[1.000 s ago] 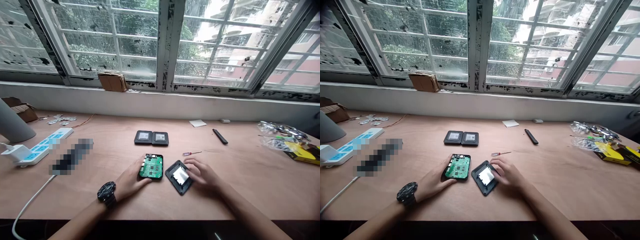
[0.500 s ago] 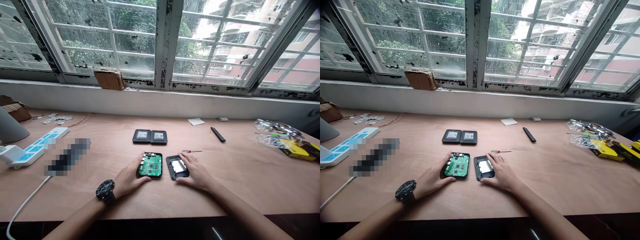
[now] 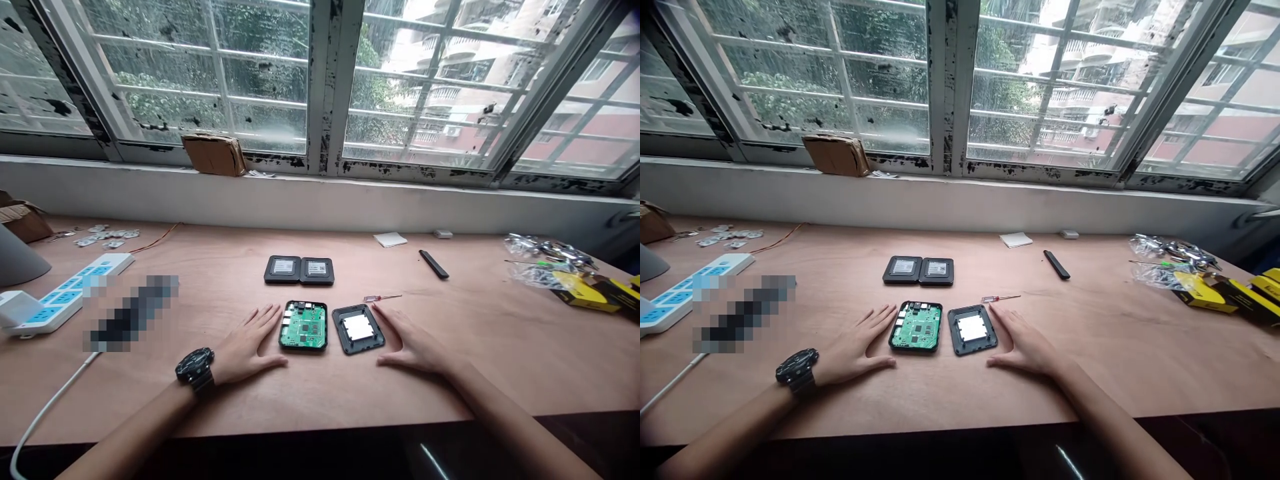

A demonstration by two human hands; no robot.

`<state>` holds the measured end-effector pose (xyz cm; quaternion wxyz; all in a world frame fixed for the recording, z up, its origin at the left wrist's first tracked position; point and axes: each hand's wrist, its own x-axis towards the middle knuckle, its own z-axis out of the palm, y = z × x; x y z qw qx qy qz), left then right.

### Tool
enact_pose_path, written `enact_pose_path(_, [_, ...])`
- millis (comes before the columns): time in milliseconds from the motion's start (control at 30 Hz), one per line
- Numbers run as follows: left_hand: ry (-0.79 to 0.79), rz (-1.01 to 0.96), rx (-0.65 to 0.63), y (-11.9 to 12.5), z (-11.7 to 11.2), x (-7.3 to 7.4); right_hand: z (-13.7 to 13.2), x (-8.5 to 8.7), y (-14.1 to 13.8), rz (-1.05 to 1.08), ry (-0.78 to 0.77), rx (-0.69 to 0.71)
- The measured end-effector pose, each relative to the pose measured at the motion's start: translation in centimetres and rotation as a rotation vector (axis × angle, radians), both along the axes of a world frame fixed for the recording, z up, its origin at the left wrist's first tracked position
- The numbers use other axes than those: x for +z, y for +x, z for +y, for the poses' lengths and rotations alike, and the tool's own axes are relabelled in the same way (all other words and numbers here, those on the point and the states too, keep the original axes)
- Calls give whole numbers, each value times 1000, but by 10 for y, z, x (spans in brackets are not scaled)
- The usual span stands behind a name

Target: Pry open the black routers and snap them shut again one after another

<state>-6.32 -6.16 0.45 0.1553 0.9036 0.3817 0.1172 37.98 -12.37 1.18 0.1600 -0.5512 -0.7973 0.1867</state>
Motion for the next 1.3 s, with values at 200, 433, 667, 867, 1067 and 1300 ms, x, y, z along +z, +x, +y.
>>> enact_pose_path(200, [-196, -50, -34, 2, 19, 22, 22, 11, 0, 35, -81, 93])
enact_pose_path(433, [-261, -79, -124, 11, 57, 26, 24, 20, -14, 110, -30, 110])
enact_pose_path(667, [-137, -85, -205, 46, 50, 14, 16, 4, 5, 486, 22, -5])
enact_pose_path(867, [-55, -62, -217, 46, 52, 9, 28, 4, -23, 1089, -106, -152])
enact_pose_path(1067, [-15, -173, -71, 16, 71, 2, 46, 39, -78, 669, 1, 157])
enact_pose_path(1300, [29, -242, -61, 17, 69, 1, 63, 45, -134, -40, 110, 452])
